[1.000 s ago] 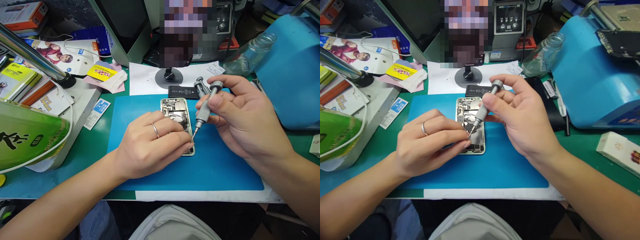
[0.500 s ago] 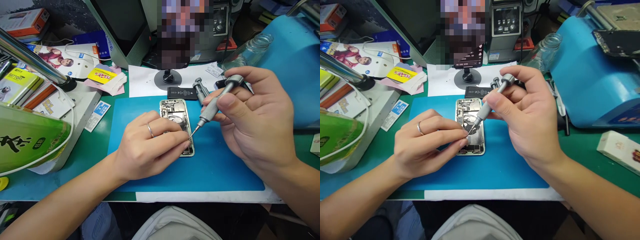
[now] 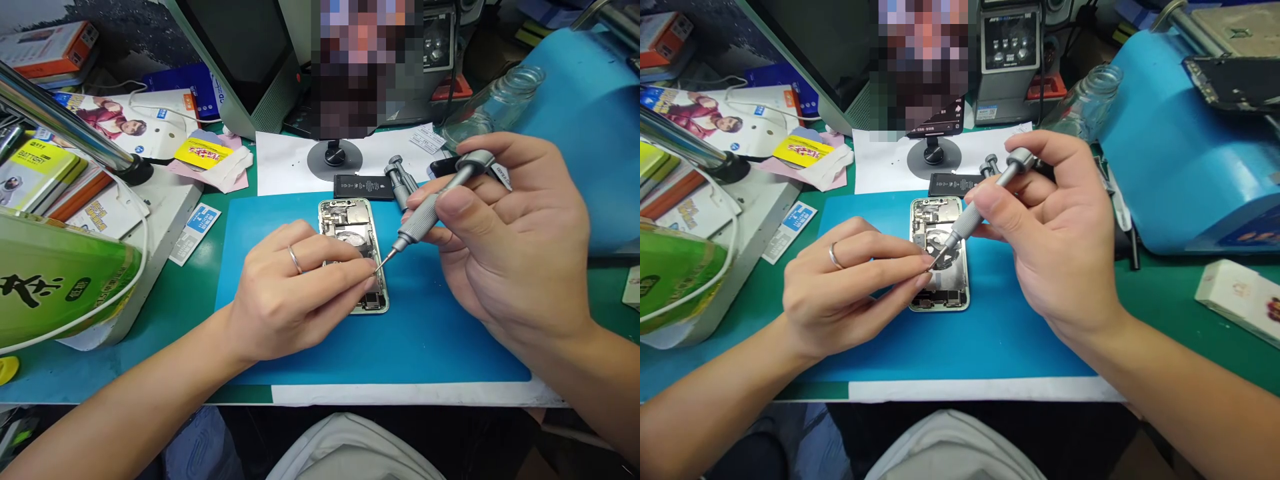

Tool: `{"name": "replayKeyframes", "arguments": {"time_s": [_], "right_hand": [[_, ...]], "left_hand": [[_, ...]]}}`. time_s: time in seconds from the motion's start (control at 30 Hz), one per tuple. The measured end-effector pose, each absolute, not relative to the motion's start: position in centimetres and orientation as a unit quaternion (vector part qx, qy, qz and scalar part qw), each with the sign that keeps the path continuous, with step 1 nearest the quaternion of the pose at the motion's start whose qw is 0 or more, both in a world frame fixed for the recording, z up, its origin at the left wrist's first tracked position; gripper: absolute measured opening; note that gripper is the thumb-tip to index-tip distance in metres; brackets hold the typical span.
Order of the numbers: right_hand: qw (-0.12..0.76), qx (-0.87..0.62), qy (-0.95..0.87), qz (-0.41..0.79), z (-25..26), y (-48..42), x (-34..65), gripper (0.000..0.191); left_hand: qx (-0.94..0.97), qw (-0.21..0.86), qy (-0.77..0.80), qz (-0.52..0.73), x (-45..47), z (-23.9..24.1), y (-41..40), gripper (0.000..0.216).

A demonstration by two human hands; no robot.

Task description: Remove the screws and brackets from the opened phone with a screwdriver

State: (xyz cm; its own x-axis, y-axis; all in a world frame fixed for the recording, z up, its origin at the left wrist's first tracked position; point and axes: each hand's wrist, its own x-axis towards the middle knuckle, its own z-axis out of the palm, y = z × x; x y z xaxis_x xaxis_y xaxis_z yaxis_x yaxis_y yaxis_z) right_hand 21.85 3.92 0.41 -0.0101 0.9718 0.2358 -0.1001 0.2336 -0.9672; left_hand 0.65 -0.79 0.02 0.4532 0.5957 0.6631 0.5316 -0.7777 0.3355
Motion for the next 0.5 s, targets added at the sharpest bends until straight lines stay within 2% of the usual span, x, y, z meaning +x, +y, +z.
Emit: {"name": "replayKeyframes", "arguments": {"time_s": [0.27, 0.5], "right_hand": [[0.577, -0.402, -0.532, 0.472, 0.52, 3.85, 21.93, 0.061], [0.578, -0.397, -0.54, 0.466, 0.36, 3.94, 21.96, 0.055]], "left_hand": [[0.85, 0.04, 0.33, 0.408, 0.69, -0.06, -0.76, 0.006], [0.849, 0.037, 0.331, 0.41, 0.68, -0.09, -0.71, 0.005]]}}
